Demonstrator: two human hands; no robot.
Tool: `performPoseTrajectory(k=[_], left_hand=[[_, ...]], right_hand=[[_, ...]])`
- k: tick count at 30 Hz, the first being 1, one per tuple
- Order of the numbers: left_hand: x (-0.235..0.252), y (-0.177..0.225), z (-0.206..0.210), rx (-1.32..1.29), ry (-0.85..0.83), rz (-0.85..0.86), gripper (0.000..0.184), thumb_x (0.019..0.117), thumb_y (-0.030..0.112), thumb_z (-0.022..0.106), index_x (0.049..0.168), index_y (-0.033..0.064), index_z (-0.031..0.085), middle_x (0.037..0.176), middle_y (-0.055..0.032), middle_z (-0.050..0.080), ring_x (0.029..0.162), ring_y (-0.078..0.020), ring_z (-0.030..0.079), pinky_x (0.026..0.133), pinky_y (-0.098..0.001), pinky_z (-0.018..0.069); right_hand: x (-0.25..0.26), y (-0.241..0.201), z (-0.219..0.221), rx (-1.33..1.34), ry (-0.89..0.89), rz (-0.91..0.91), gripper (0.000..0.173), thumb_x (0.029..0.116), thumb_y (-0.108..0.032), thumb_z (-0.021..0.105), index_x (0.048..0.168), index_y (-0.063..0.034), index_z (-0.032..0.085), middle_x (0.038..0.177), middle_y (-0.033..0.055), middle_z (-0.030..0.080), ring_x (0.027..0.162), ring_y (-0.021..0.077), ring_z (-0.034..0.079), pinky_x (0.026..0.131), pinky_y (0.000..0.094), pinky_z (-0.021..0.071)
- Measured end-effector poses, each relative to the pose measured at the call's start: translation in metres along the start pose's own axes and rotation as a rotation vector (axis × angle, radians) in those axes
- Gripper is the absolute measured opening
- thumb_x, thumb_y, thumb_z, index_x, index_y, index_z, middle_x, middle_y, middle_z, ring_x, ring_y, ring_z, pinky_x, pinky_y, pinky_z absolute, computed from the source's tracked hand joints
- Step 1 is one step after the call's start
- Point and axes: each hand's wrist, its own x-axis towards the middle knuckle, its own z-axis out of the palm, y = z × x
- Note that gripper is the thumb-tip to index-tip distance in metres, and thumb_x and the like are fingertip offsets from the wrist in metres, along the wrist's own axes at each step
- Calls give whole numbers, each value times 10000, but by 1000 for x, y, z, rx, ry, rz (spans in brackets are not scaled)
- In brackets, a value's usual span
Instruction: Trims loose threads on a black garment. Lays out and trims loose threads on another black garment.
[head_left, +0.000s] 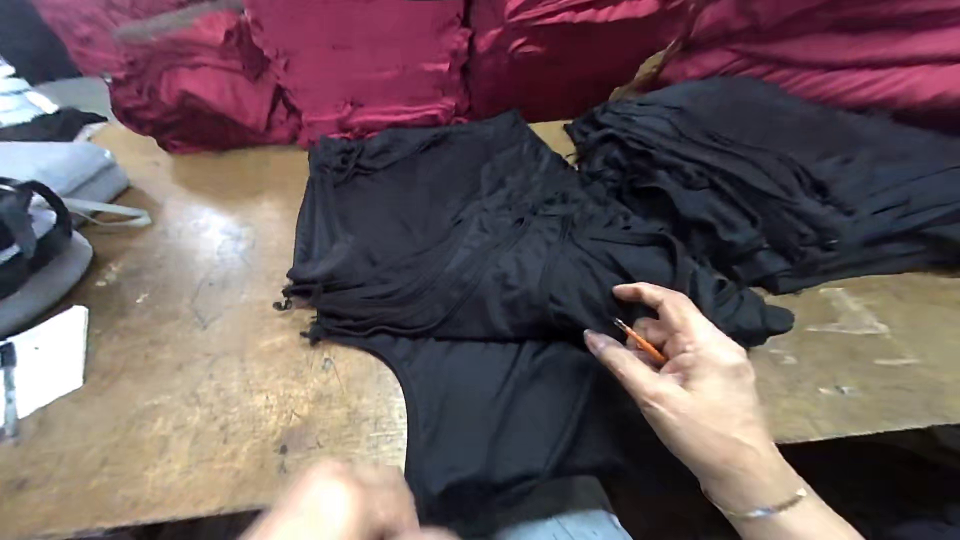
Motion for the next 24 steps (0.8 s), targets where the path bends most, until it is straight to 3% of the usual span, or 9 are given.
performPoseTrajectory(k=[3,5,8,11,13,15,18,21,24], left_hand=[[57,-22,-55,213,463,-15,189,964,390,674,923,223,751,849,111,727,713,-27,682,609,-263,592],[102,-43,-92,354,587,-114,185,1002,277,674,1070,116,735,1043,-65,722,904,-213,703,782,-468,582],[167,-96,-126,373,624,-373,430,988,316,700,1292,16,647,1358,-337,523,1197,-530,552,966,-703,436],[209,-137,-125,285,660,-539,803,856,345,847,1471,-5,468,1456,-420,396,1258,-620,482,992,-749,413],[220,-149,-121,234,670,-527,804,849,177,842,1523,66,418,1406,-406,459,1239,-594,513,988,-726,429],[216,-150,-119,240,633,-477,719,840,34,777,1492,143,493,1348,-353,553,1229,-561,539,978,-720,435],[180,-131,-108,337,526,-521,504,897,47,707,1385,151,642,1346,-332,552,1233,-529,537,967,-708,444],[108,-110,-71,417,523,-535,466,970,222,689,1415,108,606,1330,-342,511,1128,-522,587,906,-694,493],[26,-88,-21,442,564,-426,627,909,459,650,1399,69,624,1252,-317,583,968,-400,657,813,-570,559]], right_hand=[[8,13,10,-130,-60,43,869,769,-493,812,1505,-164,488,734,43,603,575,233,538,538,502,470],[9,20,19,-284,-58,-65,891,767,-514,729,1519,-110,472,702,55,603,555,270,560,516,529,473],[14,27,23,-330,-77,-145,813,787,-491,631,1498,-110,525,680,15,582,540,216,532,496,470,455],[33,41,20,-297,-156,-138,789,760,-485,628,1493,-203,550,683,-27,594,553,173,544,498,460,462],[54,46,17,-283,-248,-112,792,744,-473,646,1497,-249,546,748,-1,660,626,215,619,546,516,495],[77,53,17,-285,-312,-119,784,734,-422,650,1495,-270,541,821,36,706,699,265,670,586,565,511],[113,64,21,-244,-366,-143,738,765,-242,687,1487,-306,550,916,87,731,784,315,688,651,615,510],[136,73,22,-206,-372,-189,711,829,-28,723,1456,-338,592,1031,141,753,900,379,709,760,678,510],[141,88,6,-230,-411,-176,728,868,-45,754,1468,-409,563,1075,138,752,945,388,708,812,701,507]])
